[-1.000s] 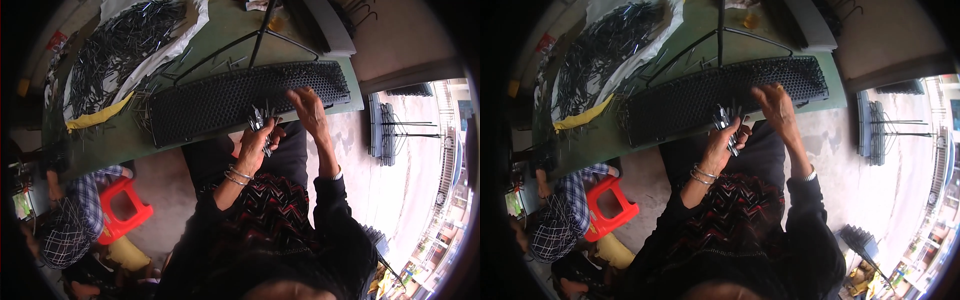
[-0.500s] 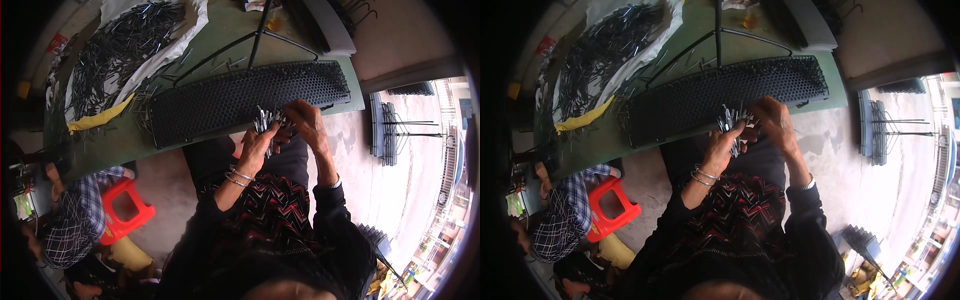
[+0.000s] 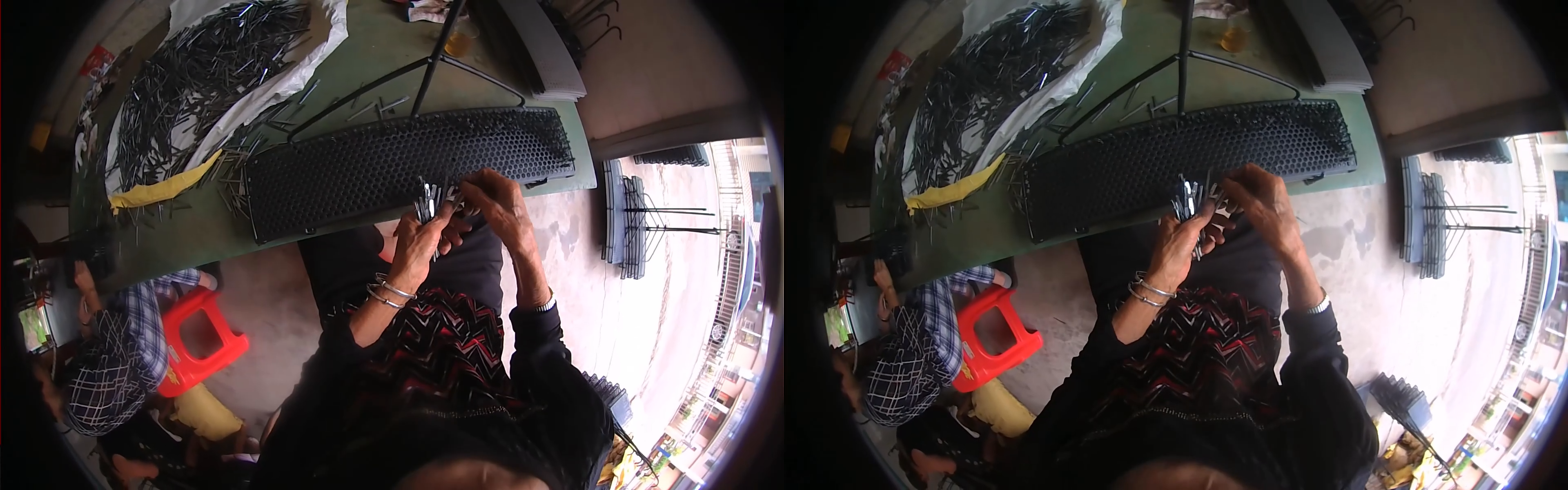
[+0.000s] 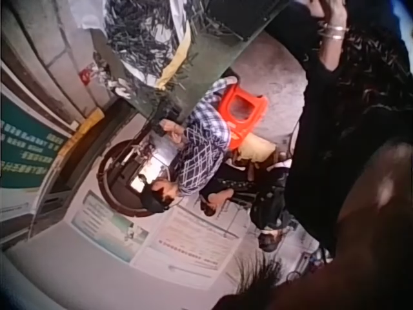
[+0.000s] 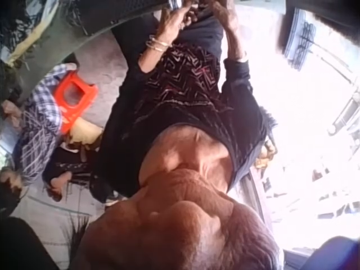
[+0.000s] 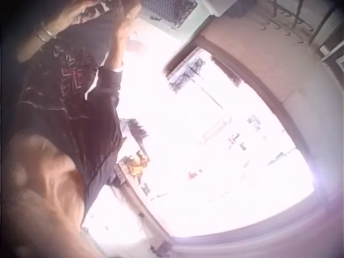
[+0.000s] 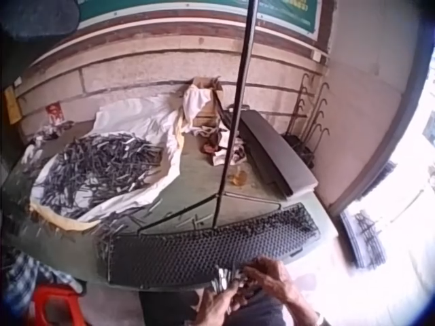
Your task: Sorting and inspecting small metal components at a workbench in a fabrication setting.
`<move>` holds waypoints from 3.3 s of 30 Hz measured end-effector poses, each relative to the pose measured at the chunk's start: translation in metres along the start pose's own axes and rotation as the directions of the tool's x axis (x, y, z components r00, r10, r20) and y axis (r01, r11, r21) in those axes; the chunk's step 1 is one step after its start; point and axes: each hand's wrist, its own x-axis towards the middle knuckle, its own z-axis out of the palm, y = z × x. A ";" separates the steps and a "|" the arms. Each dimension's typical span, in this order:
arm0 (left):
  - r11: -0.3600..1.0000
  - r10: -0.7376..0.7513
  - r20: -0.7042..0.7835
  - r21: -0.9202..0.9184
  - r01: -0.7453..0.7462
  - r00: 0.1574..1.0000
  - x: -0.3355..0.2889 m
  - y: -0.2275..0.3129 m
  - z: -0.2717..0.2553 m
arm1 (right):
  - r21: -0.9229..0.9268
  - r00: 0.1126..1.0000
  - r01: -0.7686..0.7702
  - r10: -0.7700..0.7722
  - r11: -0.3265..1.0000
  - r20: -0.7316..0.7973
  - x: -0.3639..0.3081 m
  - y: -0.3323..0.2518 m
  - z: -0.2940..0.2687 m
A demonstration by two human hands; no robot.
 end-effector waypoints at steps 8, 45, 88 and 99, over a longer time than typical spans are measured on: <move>0.996 -0.064 0.042 -0.053 0.066 0.997 0.003 -0.003 -0.005 | -0.198 0.843 0.241 -0.306 0.950 -0.441 0.033 -0.013 -0.002; 0.957 -0.126 0.168 -0.237 0.164 0.978 0.002 -0.007 -0.007 | -0.827 0.774 0.344 -0.633 0.445 -0.018 0.079 -0.013 -0.017; 0.958 -0.136 0.136 -0.236 0.166 0.981 0.009 -0.012 -0.004 | -0.327 0.781 0.314 -0.438 0.892 -0.445 0.053 0.000 -0.010; 0.971 -0.172 0.080 -0.157 0.182 0.982 0.002 -0.009 -0.007 | -0.529 0.753 0.304 -0.540 0.792 -0.377 0.060 0.005 -0.014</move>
